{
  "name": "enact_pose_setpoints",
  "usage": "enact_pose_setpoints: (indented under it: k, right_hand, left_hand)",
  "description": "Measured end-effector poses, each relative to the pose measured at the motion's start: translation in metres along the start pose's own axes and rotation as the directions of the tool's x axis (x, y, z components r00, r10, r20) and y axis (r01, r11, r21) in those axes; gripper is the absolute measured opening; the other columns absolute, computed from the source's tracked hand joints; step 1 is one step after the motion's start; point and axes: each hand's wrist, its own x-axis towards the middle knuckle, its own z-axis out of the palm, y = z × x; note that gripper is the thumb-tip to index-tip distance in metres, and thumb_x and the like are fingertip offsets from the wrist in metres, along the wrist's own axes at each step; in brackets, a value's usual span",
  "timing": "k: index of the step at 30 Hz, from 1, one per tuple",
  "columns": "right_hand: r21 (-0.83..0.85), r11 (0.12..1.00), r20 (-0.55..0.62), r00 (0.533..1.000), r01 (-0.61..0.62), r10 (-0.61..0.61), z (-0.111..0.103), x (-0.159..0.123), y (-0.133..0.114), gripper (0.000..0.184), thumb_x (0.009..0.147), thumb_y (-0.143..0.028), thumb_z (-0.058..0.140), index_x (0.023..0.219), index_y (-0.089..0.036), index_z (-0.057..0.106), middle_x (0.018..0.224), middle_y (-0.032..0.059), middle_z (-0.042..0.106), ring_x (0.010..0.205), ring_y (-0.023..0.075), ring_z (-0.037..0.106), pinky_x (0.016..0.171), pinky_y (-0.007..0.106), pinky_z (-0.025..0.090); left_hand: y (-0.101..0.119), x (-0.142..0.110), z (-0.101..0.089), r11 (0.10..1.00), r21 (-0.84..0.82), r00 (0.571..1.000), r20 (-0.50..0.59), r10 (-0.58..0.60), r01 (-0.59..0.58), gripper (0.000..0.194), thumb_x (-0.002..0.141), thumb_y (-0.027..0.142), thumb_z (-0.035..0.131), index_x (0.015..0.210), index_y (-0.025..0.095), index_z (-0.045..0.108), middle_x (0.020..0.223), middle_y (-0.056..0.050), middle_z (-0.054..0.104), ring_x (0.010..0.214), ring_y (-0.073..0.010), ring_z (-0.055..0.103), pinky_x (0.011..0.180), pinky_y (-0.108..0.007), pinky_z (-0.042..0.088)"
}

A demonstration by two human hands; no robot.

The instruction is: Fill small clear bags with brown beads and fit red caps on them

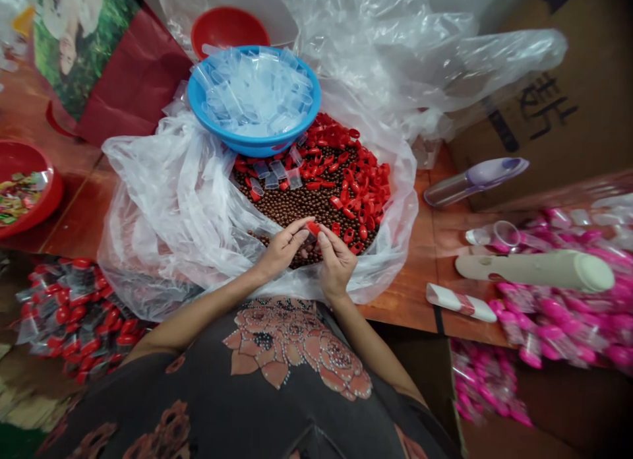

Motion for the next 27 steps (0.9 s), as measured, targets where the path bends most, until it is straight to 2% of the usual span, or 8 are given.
enact_pose_setpoints:
  k: [6, 11, 16, 21, 24, 27]
  right_hand:
    - [0.046, 0.997, -0.002, 0.998, -0.055, 0.056, -0.006, -0.005, 0.003, 0.029, 0.090, -0.036, 0.061, 0.115, -0.026, 0.072, 0.112, 0.0045, 0.075, 0.101, 0.0209, 0.072, 0.097, 0.045, 0.057]
    - [-0.064, 0.998, 0.089, 0.996, 0.025, -0.019, -0.012, -0.002, 0.001, 0.026, 0.089, -0.036, 0.063, 0.111, -0.029, 0.073, 0.111, 0.0024, 0.075, 0.101, 0.0201, 0.071, 0.099, 0.045, 0.056]
    - [-0.048, 0.995, 0.138, 0.987, 0.086, -0.078, -0.014, 0.000, 0.003, 0.025, 0.089, -0.031, 0.064, 0.113, -0.031, 0.072, 0.109, 0.0009, 0.076, 0.097, 0.0180, 0.072, 0.094, 0.040, 0.058]
    - [-0.089, 0.972, 0.180, 0.964, 0.216, -0.197, -0.018, 0.007, 0.011, 0.026, 0.089, -0.028, 0.064, 0.113, -0.034, 0.072, 0.108, -0.0002, 0.076, 0.095, 0.0175, 0.072, 0.090, 0.039, 0.059]
    - [-0.103, 0.952, 0.235, 0.937, 0.287, -0.257, -0.021, 0.009, 0.013, 0.025, 0.088, -0.027, 0.065, 0.111, -0.035, 0.073, 0.105, -0.0006, 0.077, 0.093, 0.0184, 0.072, 0.088, 0.040, 0.059]
    - [-0.092, 0.947, 0.288, 0.918, 0.309, -0.272, -0.023, 0.007, 0.010, 0.031, 0.090, -0.027, 0.063, 0.119, -0.037, 0.069, 0.110, -0.0003, 0.075, 0.097, 0.0187, 0.071, 0.091, 0.042, 0.057]
  left_hand:
    - [0.000, -0.005, 0.002, 1.000, -0.019, 1.000, 0.000, 0.004, -0.004, 0.045, 0.094, 0.041, 0.050, 0.134, 0.021, 0.057, 0.110, -0.008, 0.067, 0.064, -0.0094, 0.057, 0.061, -0.023, 0.052]
    - [0.001, -0.008, -0.006, 0.993, 0.104, 0.999, -0.003, 0.054, -0.053, 0.045, 0.095, 0.040, 0.050, 0.135, 0.020, 0.056, 0.114, -0.009, 0.067, 0.062, -0.0088, 0.058, 0.062, -0.024, 0.051]
    - [0.000, -0.009, -0.011, 0.962, 0.231, 0.989, 0.017, 0.149, -0.148, 0.044, 0.097, 0.039, 0.047, 0.135, 0.020, 0.056, 0.116, -0.011, 0.066, 0.061, -0.0086, 0.059, 0.065, -0.025, 0.052]
    - [-0.003, -0.006, -0.018, 0.891, 0.358, 0.960, 0.100, 0.261, -0.279, 0.045, 0.100, 0.040, 0.042, 0.140, 0.020, 0.050, 0.115, -0.009, 0.066, 0.060, -0.0075, 0.060, 0.070, -0.027, 0.055]
    - [-0.003, -0.004, -0.022, 0.865, 0.395, 0.950, 0.146, 0.275, -0.311, 0.045, 0.100, 0.039, 0.040, 0.141, 0.021, 0.049, 0.122, -0.011, 0.064, 0.063, -0.0079, 0.061, 0.071, -0.028, 0.056]
    - [-0.002, -0.002, -0.022, 0.867, 0.384, 0.948, 0.119, 0.295, -0.318, 0.044, 0.100, 0.039, 0.042, 0.139, 0.022, 0.051, 0.126, -0.012, 0.063, 0.076, -0.0114, 0.064, 0.074, -0.028, 0.057]
